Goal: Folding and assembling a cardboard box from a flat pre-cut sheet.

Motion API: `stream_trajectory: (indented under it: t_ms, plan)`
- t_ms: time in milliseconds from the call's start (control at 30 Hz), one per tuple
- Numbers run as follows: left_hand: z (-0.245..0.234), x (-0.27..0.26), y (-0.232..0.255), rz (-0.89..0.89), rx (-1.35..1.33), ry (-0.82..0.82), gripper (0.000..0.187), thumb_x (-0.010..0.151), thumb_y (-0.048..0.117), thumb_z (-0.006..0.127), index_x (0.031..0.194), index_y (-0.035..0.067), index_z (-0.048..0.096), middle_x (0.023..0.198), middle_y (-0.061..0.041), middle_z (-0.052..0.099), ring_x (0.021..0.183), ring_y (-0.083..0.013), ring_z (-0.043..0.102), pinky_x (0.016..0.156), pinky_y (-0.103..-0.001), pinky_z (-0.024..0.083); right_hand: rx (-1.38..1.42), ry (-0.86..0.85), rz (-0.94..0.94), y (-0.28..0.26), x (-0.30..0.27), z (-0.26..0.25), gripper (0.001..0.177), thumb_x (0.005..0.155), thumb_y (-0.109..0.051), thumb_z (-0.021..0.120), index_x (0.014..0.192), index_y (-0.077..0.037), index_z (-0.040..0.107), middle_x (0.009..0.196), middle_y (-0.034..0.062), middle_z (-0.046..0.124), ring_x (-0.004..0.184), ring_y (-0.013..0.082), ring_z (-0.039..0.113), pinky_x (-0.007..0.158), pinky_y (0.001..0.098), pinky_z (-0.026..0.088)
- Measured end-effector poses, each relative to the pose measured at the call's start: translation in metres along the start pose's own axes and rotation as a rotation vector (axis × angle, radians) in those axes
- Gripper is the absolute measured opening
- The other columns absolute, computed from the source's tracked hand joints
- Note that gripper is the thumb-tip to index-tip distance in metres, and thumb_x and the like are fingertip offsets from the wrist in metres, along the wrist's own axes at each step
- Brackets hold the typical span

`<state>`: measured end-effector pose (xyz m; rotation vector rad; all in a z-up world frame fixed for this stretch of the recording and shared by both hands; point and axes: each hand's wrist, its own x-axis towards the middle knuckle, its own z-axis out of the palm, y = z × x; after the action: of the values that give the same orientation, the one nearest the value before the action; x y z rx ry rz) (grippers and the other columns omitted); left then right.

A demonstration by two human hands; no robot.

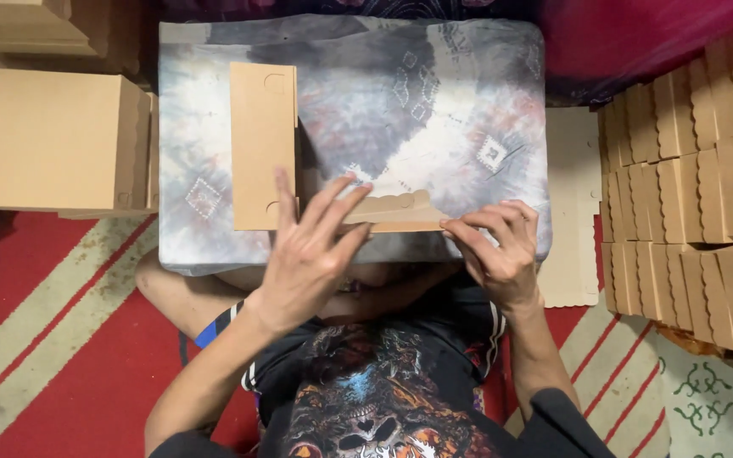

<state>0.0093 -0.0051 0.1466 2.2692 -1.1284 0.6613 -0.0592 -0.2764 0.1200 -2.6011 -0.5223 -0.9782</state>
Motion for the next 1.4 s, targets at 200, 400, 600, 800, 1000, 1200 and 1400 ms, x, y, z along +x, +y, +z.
stream_trajectory:
  t_ms: [200, 400, 600, 800, 1000, 1200, 1400]
  plan:
    - [0.025, 0.041, 0.043, 0.096, -0.132, 0.023, 0.006, 0.092, 0.006, 0.075, 0.096, 0.002, 0.074, 0.133, -0.017, 0.065, 0.133, -0.0348, 0.058, 0.11, -0.083, 0.021, -0.048, -0.011, -0.069, -0.012, 0.012, -0.002, 0.006, 0.099, -0.018, 0.072, 0.102, -0.017, 0.078, 0.106, 0.0027, 0.07, 0.099, 0.0241, 0.064, 0.093, 0.044, 0.046]
    - [0.015, 0.008, 0.005, 0.099, -0.059, -0.07, 0.01, 0.09, 0.009, 0.078, 0.099, 0.005, 0.077, 0.131, -0.014, 0.07, 0.133, -0.0344, 0.059, 0.109, -0.086, 0.01, -0.056, 0.006, -0.068, -0.01, 0.012, -0.003, 0.008, 0.098, -0.017, 0.075, 0.101, -0.023, 0.079, 0.11, 0.0023, 0.07, 0.101, 0.024, 0.063, 0.089, 0.0413, 0.046]
    - [-0.03, -0.024, -0.036, -0.004, 0.042, -0.042, 0.009, 0.102, 0.014, 0.069, 0.1, 0.008, 0.076, 0.137, -0.013, 0.069, 0.134, -0.0357, 0.06, 0.111, -0.083, 0.01, -0.069, 0.04, -0.114, -0.008, 0.027, -0.008, 0.008, 0.102, -0.016, 0.073, 0.097, -0.018, 0.079, 0.108, 0.0059, 0.071, 0.1, 0.0267, 0.064, 0.089, 0.0408, 0.046]
    - [-0.034, -0.03, -0.038, -0.077, -0.069, 0.048, 0.012, 0.102, 0.017, 0.068, 0.098, 0.009, 0.076, 0.132, -0.012, 0.071, 0.13, -0.0357, 0.063, 0.114, -0.078, 0.016, -0.092, -0.01, -0.113, -0.013, 0.039, -0.017, 0.007, 0.103, -0.016, 0.073, 0.102, -0.016, 0.08, 0.117, 0.0078, 0.071, 0.111, 0.0306, 0.062, 0.095, 0.0422, 0.042]
    - [-0.026, -0.028, -0.029, -0.114, -0.113, 0.203, 0.006, 0.099, 0.009, 0.071, 0.097, 0.005, 0.075, 0.125, -0.013, 0.072, 0.122, -0.0361, 0.066, 0.115, -0.073, 0.027, -0.08, -0.054, -0.083, -0.044, 0.047, 0.011, 0.008, 0.101, -0.014, 0.076, 0.108, -0.013, 0.079, 0.131, 0.0139, 0.069, 0.13, 0.0372, 0.058, 0.121, 0.0651, 0.019]
    - [-0.028, -0.027, -0.018, -0.111, -0.117, 0.235, 0.011, 0.1, 0.01, 0.067, 0.098, 0.003, 0.075, 0.122, -0.014, 0.072, 0.119, -0.035, 0.067, 0.113, -0.074, 0.03, -0.035, 0.002, -0.104, -0.105, 0.072, 0.049, 0.003, 0.097, -0.013, 0.077, 0.098, -0.015, 0.078, 0.129, 0.0081, 0.071, 0.126, 0.0316, 0.064, 0.122, 0.068, 0.017]
    - [-0.04, -0.037, -0.026, -0.086, -0.167, 0.217, 0.012, 0.101, 0.009, 0.065, 0.096, 0.005, 0.075, 0.122, -0.014, 0.074, 0.121, -0.0353, 0.067, 0.115, -0.071, 0.025, -0.102, -0.031, -0.107, -0.033, 0.029, 0.03, 0.007, 0.097, -0.024, 0.081, 0.099, -0.018, 0.083, 0.131, 0.0114, 0.071, 0.134, 0.0369, 0.056, 0.124, 0.0674, 0.012]
